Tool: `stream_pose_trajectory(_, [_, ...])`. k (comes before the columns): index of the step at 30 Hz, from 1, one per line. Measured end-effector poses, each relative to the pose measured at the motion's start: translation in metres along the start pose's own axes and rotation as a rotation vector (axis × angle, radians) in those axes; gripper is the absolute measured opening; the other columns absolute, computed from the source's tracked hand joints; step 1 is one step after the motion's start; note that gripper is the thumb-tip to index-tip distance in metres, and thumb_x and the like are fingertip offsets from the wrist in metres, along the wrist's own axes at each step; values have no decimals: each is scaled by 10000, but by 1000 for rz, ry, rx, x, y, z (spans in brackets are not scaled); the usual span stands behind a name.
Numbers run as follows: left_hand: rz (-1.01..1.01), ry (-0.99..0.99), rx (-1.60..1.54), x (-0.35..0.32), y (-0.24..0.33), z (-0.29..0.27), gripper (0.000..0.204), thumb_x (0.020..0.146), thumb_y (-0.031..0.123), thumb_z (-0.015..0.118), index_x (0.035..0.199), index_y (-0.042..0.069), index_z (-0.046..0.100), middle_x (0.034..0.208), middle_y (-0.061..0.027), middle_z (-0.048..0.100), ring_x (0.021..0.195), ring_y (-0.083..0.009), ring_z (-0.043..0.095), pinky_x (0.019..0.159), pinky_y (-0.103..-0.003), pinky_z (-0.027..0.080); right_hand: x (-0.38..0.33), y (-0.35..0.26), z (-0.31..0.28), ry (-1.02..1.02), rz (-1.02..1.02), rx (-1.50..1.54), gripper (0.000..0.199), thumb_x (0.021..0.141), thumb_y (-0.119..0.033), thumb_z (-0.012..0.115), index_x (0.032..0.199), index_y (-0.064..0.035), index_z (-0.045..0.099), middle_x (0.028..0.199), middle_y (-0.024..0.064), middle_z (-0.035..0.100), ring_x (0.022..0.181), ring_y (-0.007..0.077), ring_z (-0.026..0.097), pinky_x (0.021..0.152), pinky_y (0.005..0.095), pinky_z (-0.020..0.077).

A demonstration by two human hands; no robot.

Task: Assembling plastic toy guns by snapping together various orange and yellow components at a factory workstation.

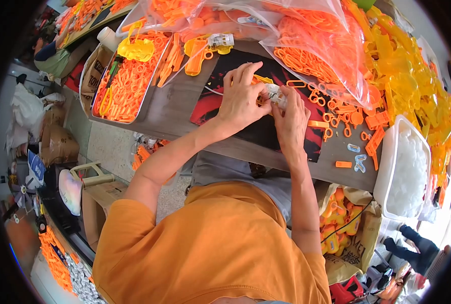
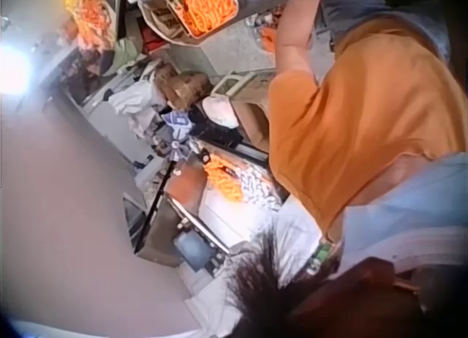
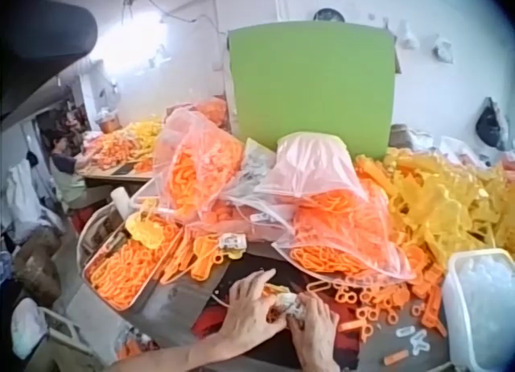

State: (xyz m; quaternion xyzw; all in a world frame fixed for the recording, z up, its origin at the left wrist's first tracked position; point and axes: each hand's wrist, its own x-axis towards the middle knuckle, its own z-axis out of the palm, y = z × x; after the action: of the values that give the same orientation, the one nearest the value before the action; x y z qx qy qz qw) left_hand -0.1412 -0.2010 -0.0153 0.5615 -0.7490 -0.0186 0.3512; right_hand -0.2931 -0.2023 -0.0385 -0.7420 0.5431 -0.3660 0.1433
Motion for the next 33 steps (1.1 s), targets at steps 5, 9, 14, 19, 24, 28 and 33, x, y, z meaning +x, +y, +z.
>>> stream_pose_trajectory(5, [150,39,40,-6,0,-11,222,701,195,779,860,90,666,1331,-95,519,1274,-283,432,1040,-442,300,-1,2,1,-3,-46,-4,473,802,-112,720,1226,-74,516,1251,90,570,1078,285,559,894,438,388])
stream_pose_trajectory(9, [153,80,-5,7,3,-10,260,733,210,774,938,101,657,1310,-73,529,1234,-278,455,1029,-430,313,2,0,-1,-32,19,31,464,808,-106,711,1227,-76,515,1269,112,558,1106,298,554,915,444,382])
stream_pose_trajectory(14, [77,44,-17,7,-2,3,206,749,194,776,888,102,656,1298,-57,534,1205,-265,471,1005,-423,330,-1,5,2,37,-90,68,384,822,-89,693,1181,-95,556,1279,142,550,1142,306,549,940,450,383])
stream_pose_trajectory(19, [-14,27,-102,8,1,4,151,728,139,769,822,96,658,1296,-55,536,1207,-265,471,1009,-428,325,-2,3,-1,45,-84,13,339,815,-80,694,1137,-93,592,1272,142,561,1124,307,560,944,441,388])
stream_pose_trajectory(24, [132,69,66,11,6,0,156,710,98,745,845,104,667,1302,-54,531,1225,-266,464,1014,-429,323,0,3,-2,44,-116,14,343,812,-75,691,1140,-82,590,1273,147,563,1102,318,569,942,436,389])
stream_pose_trajectory(28, [171,75,90,11,4,-2,164,713,95,740,860,103,668,1298,-55,530,1228,-268,462,1018,-434,322,0,2,2,41,-105,94,334,817,-75,682,1137,-72,586,1271,154,562,1102,320,568,946,443,390])
stream_pose_trajectory(33, [229,86,118,8,4,-3,182,696,103,746,866,92,682,1315,-69,526,1221,-273,471,1002,-438,344,0,5,1,25,-102,55,320,819,-68,678,1125,-75,586,1286,157,557,1129,308,565,955,450,392])
